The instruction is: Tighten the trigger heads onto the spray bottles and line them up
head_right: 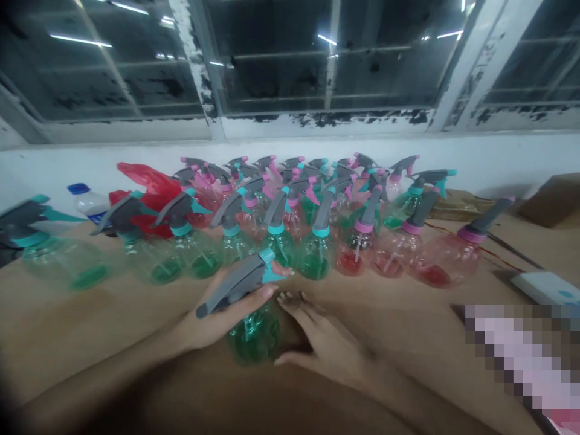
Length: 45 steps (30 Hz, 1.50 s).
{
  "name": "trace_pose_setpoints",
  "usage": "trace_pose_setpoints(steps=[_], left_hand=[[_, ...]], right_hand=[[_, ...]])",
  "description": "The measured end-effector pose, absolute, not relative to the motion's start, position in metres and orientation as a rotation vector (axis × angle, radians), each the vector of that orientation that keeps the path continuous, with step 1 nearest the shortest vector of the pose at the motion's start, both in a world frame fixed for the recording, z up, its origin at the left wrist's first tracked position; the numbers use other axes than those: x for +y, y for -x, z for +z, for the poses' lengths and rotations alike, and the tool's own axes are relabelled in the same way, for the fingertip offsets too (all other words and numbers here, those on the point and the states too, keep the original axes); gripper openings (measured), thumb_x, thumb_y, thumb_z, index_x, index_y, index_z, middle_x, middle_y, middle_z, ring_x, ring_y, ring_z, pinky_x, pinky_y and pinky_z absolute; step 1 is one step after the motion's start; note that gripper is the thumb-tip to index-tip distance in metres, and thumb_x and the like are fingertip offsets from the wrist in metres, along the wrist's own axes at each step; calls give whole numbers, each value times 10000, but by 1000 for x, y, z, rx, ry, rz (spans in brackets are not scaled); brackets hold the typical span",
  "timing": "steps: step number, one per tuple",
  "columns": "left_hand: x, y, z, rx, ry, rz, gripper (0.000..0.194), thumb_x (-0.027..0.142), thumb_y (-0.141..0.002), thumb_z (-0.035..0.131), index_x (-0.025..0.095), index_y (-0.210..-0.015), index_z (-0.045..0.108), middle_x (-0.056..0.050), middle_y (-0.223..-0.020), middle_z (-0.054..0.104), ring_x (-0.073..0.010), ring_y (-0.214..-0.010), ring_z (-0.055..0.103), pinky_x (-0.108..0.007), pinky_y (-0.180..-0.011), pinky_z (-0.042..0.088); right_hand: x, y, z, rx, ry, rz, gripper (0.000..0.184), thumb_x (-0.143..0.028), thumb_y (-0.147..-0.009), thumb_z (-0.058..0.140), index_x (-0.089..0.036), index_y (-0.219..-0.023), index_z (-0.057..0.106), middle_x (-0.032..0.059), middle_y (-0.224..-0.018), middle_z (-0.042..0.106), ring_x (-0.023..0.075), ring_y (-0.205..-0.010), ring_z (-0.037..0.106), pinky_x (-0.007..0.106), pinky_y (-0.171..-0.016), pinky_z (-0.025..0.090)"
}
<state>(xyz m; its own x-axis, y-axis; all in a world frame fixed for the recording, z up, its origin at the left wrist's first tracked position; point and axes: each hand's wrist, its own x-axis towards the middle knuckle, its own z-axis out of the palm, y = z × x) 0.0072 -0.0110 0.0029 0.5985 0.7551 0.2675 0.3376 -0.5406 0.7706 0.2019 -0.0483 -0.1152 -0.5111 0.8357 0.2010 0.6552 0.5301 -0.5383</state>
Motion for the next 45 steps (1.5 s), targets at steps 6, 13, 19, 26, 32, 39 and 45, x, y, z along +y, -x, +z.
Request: trace_pose_setpoints(steps=[6,13,19,26,32,39,45], left_hand=[[-11,-5,-3,854,-2100,869,306,251,-813,522,207,-1107,594,-20,-761,617,-153,-655,594,-290,-684,519],[-12,-3,-3,839,-2099,840,316,265,-824,501,217,-1126,580,-11,-738,604,-139,-634,580,-286,-686,527],[-12,-3,-1,839,-2088,851,302,309,-829,506,210,-1102,590,-22,-784,605,-136,-631,574,-272,-662,528],[-11,-3,-1,820,-2144,893,260,251,-819,517,214,-1062,601,-11,-774,611,-138,-629,589,-253,-619,511],[-11,-1,1,863,-2211,851,206,245,-812,494,195,-961,627,12,-647,563,-127,-548,502,-249,-583,475],[-12,-2,4,899,-2170,864,199,293,-812,487,189,-919,619,-23,-769,633,-157,-678,587,-282,-666,484],[-11,-2,5,891,-2186,820,175,308,-824,479,176,-813,592,-14,-716,627,-130,-591,571,-241,-529,443]], right_hand=[[-54,-241,-121,-2490,1259,228,489,-380,-900,440,-271,-1368,353,10,-1439,355,212,-1324,295,441,-1075,304],[-54,-253,-129,-2489,1285,127,491,-360,-892,456,-292,-1367,347,-23,-1427,363,206,-1308,324,433,-1057,341],[-55,-251,-123,-2479,1333,143,459,-375,-899,443,-290,-1346,384,-32,-1431,356,187,-1313,316,420,-1066,333],[-55,-253,-125,-2456,1304,190,467,-355,-893,459,-294,-1349,378,-22,-1424,372,200,-1306,331,437,-1066,328],[-55,-255,-127,-2422,1291,221,484,-341,-877,490,-305,-1347,378,-24,-1416,389,204,-1296,350,435,-1062,335],[-56,-254,-124,-2416,1301,227,473,-334,-877,490,-303,-1339,393,-25,-1413,391,208,-1292,356,437,-1054,351],[-56,-254,-122,-2366,1248,261,478,-312,-864,516,-305,-1330,407,-8,-1399,413,224,-1277,378,450,-1044,358]])
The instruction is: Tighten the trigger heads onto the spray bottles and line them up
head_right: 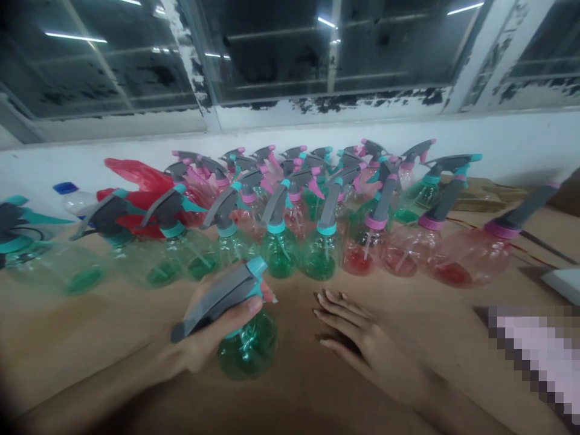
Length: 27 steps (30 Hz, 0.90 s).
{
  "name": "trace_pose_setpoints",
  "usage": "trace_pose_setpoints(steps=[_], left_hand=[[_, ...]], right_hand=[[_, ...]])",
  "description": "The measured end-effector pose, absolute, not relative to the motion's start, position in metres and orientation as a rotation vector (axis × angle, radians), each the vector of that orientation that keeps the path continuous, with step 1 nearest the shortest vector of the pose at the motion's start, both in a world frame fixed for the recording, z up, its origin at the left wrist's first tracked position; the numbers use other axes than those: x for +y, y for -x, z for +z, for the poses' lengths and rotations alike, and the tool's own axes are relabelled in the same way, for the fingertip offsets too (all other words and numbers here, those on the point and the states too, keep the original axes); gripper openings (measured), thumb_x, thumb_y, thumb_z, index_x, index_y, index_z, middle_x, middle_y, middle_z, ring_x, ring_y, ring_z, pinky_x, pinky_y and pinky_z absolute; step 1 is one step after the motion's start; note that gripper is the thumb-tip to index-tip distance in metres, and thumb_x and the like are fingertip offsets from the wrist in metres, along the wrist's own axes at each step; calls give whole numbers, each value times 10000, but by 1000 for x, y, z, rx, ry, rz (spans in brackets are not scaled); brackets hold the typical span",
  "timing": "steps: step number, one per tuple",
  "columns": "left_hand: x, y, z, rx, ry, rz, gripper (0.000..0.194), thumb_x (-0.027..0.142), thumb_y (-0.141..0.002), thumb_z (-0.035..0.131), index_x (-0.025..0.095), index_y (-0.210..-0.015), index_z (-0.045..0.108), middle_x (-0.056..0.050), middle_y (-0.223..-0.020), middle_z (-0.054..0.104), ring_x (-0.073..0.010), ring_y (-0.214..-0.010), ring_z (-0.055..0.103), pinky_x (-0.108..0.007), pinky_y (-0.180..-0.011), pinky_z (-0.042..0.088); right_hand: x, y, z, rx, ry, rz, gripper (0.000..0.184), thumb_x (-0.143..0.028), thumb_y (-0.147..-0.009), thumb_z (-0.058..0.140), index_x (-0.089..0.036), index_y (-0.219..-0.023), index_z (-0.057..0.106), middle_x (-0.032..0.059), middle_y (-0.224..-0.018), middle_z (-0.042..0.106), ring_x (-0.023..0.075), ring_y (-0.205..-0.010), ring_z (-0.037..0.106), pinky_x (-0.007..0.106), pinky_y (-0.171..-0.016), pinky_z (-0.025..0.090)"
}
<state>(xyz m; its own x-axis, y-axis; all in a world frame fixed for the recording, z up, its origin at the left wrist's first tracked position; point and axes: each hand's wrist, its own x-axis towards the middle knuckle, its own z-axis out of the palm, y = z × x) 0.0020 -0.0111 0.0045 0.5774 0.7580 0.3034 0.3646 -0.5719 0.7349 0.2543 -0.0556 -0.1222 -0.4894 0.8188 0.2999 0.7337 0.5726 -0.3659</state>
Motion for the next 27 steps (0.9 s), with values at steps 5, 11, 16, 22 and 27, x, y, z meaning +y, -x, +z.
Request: trace_pose_setpoints(steps=[5,11,16,22,27], left_hand=[[-11,-1,7,853,-2209,817,176,288,-819,474,194,-875,611,-13,-747,627,-141,-639,579,-251,-600,472],[-11,-5,2,893,-2136,847,361,156,-719,484,226,-1054,600,2,-744,614,-140,-630,587,-249,-618,490],[-11,-6,3,875,-2104,864,428,120,-623,453,220,-1004,619,-3,-731,619,-143,-599,573,-252,-578,489],[-12,-6,2,878,-2101,871,403,154,-642,458,211,-1007,617,-3,-716,616,-139,-582,562,-242,-552,483],[-11,-8,3,862,-2109,912,398,121,-632,453,197,-980,630,-3,-734,606,-136,-601,574,-246,-576,482]], right_hand=[[-57,-253,-118,-2385,1286,245,453,-321,-875,501,-287,-1320,425,1,-1396,418,216,-1280,374,444,-1048,355],[-57,-254,-118,-2409,1298,246,452,-330,-881,491,-284,-1324,419,-7,-1404,409,211,-1286,364,443,-1049,357],[-55,-256,-119,-2390,1290,297,461,-324,-874,503,-314,-1325,411,-22,-1390,427,214,-1281,373,444,-1048,361],[-56,-254,-119,-2346,1280,301,455,-309,-875,501,-317,-1321,414,-19,-1382,438,216,-1279,375,448,-1045,364],[-55,-254,-120,-2352,1269,291,453,-305,-873,505,-324,-1317,418,-23,-1377,446,215,-1274,384,450,-1040,371]])
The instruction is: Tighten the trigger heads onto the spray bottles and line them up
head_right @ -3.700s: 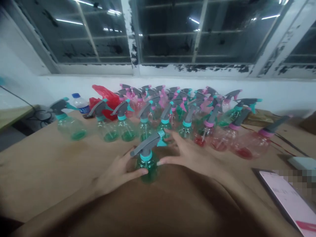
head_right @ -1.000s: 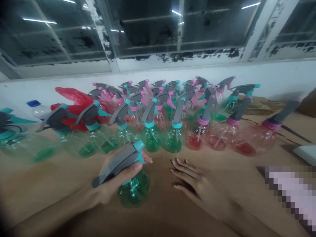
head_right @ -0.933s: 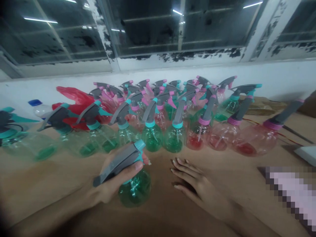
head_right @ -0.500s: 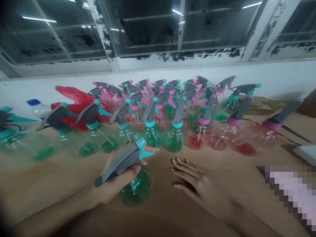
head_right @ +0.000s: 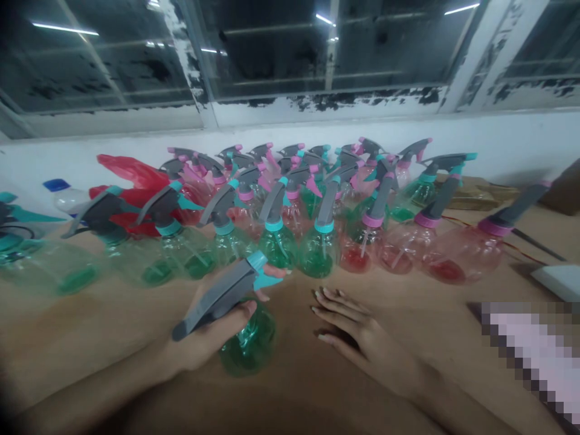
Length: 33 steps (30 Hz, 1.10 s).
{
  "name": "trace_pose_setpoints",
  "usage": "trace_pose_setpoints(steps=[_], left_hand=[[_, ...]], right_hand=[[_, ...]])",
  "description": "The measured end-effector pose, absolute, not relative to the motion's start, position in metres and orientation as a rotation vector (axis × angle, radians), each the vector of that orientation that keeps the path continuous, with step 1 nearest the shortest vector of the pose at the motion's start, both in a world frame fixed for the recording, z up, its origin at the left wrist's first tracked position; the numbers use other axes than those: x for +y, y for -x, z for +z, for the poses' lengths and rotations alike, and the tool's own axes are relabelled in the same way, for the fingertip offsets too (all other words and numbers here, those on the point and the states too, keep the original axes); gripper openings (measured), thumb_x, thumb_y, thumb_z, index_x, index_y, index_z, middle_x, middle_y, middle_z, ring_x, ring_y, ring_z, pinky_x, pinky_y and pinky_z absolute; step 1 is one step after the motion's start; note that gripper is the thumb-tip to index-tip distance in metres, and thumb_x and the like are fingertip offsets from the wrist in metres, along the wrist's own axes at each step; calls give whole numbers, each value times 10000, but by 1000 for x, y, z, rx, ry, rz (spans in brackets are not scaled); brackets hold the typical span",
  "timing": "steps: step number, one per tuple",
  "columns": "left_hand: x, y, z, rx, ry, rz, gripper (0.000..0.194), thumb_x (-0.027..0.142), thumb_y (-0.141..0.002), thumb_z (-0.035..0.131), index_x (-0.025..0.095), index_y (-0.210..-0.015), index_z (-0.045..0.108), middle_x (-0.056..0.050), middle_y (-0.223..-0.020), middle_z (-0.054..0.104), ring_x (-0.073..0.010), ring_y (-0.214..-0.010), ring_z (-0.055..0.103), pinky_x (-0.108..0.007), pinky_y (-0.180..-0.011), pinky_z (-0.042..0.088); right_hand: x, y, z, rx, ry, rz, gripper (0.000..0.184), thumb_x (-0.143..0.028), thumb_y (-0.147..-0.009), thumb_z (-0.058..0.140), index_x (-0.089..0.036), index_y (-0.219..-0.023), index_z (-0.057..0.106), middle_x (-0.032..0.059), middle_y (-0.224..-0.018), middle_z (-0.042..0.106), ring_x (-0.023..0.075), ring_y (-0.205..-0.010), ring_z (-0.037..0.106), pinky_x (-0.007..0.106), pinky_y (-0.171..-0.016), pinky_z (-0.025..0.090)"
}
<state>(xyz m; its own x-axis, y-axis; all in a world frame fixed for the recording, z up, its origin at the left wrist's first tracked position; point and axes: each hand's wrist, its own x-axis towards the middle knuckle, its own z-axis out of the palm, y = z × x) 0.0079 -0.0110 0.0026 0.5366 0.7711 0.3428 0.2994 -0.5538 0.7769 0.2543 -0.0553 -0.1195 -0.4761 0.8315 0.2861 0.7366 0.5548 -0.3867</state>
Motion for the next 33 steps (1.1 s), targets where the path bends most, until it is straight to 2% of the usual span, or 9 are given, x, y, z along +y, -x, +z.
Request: trace_pose_setpoints(steps=[14,33], left_hand=[[-11,-7,3,927,-2135,848,398,151,-668,466,235,-1028,615,8,-707,606,-135,-566,546,-238,-541,474],[-11,-8,3,878,-2083,889,390,149,-649,475,183,-1005,630,-8,-701,602,-134,-546,551,-238,-521,472]], right_hand=[[-54,-256,-120,-2385,1275,294,465,-319,-875,499,-316,-1330,402,-26,-1395,418,214,-1284,368,447,-1050,358],[-55,-255,-120,-2379,1273,287,433,-311,-884,488,-296,-1312,433,-18,-1391,427,198,-1291,357,426,-1052,360]])
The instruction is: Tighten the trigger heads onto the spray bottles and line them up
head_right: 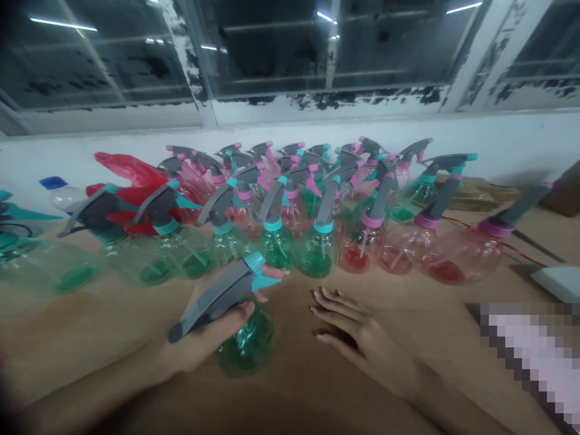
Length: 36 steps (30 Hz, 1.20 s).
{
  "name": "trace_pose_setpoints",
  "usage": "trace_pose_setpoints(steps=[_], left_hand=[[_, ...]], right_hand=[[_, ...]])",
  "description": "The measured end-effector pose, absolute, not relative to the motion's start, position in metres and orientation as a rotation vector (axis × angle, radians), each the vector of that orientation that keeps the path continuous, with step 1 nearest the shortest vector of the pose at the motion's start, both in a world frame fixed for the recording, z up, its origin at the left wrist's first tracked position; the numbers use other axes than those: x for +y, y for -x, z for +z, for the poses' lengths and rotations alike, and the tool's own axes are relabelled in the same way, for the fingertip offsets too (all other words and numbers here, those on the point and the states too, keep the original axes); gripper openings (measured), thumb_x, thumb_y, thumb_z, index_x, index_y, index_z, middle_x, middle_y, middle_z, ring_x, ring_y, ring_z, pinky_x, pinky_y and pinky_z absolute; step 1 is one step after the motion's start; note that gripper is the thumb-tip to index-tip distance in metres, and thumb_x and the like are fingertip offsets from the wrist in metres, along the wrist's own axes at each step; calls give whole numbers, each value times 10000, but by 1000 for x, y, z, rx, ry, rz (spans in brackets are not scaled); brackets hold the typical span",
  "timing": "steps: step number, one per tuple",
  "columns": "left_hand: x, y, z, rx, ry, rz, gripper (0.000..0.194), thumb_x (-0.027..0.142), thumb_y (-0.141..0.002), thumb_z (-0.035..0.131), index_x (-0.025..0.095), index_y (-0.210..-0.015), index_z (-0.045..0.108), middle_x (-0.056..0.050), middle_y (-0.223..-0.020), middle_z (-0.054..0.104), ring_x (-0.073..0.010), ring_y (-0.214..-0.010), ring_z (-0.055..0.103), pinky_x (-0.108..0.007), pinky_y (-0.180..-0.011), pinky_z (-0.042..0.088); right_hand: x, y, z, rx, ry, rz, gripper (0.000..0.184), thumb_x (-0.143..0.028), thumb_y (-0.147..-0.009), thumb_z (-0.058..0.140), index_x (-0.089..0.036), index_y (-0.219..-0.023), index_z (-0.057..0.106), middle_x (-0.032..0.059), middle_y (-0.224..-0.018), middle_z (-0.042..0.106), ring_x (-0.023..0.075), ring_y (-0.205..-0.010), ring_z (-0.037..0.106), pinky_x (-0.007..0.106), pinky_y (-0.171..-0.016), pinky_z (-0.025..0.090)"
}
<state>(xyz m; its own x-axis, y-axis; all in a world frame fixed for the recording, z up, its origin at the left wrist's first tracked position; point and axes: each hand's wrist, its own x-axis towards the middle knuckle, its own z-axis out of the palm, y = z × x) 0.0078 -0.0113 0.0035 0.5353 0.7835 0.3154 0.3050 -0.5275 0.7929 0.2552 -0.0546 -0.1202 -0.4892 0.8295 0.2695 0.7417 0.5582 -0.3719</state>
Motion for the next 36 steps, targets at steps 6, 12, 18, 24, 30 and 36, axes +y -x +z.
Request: trace_pose_setpoints(steps=[6,12,18,24,30,36], left_hand=[[-13,-7,5,895,-2097,862,397,116,-654,457,195,-1007,620,7,-714,600,-125,-586,563,-217,-550,478],[-14,-7,6,870,-2097,899,384,117,-654,454,193,-988,628,7,-714,600,-132,-625,581,-228,-599,497],[-15,-7,8,885,-2102,876,372,139,-669,453,192,-992,628,6,-693,592,-131,-585,567,-233,-564,493],[-13,-5,10,861,-2161,881,314,144,-676,446,206,-927,623,14,-669,565,-136,-584,540,-248,-571,479],[-12,-4,9,877,-2212,858,244,142,-689,446,202,-868,599,19,-685,568,-116,-526,498,-241,-525,456],[-13,-4,11,857,-2202,874,167,162,-688,433,209,-787,559,3,-722,598,-132,-593,560,-244,-579,486]], right_hand=[[-54,-257,-121,-2389,1257,296,447,-310,-880,495,-285,-1321,426,-10,-1399,416,201,-1291,358,422,-1052,357],[-53,-258,-123,-2389,1263,302,460,-314,-875,501,-296,-1326,416,-21,-1402,412,203,-1293,354,427,-1054,356],[-54,-256,-120,-2371,1277,281,424,-322,-873,505,-286,-1293,464,-16,-1375,451,202,-1276,383,418,-1040,378],[-56,-255,-120,-2358,1271,277,428,-318,-864,518,-293,-1288,470,-22,-1373,451,204,-1272,388,416,-1046,369],[-55,-255,-119,-2367,1295,281,431,-324,-870,507,-303,-1297,455,-28,-1374,448,200,-1274,386,425,-1044,371],[-56,-255,-116,-2349,1286,314,433,-320,-862,521,-311,-1291,463,-27,-1369,456,207,-1269,392,421,-1046,368]])
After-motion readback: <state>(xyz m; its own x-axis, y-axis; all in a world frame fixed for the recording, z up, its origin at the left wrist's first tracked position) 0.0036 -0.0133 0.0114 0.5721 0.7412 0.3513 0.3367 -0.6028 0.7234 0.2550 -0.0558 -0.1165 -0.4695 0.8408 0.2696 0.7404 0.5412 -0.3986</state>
